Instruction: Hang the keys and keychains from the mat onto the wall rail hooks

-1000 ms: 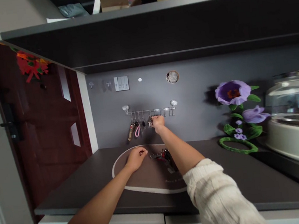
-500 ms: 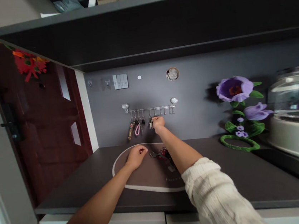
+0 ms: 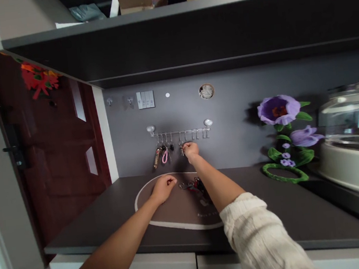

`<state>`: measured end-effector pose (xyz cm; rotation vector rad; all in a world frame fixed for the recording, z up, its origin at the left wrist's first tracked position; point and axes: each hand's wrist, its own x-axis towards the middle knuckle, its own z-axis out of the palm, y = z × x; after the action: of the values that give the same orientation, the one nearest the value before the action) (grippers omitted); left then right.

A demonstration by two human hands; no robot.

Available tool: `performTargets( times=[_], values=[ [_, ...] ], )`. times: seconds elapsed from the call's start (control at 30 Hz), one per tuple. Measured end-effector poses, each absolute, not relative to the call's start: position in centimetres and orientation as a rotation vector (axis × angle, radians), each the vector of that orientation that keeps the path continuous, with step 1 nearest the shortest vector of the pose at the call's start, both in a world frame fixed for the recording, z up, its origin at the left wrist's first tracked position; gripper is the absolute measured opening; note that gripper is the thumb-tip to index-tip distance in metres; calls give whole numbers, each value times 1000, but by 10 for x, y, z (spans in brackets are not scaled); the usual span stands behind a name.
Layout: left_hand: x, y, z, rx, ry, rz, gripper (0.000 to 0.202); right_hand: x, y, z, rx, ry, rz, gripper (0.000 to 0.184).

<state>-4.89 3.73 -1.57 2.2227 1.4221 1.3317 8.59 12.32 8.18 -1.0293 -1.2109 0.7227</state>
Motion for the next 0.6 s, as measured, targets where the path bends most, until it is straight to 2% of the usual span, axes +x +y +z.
performTargets(
  times=[0.33,0.6],
  values=[
    [-50,22,-5,2286,1449,1279,17,92,78,75,-1032,-1155,904,11],
    [-53,15,-4,2434,1483,1195,19,106,47,41,-1082,-1421,769,13]
  ],
)
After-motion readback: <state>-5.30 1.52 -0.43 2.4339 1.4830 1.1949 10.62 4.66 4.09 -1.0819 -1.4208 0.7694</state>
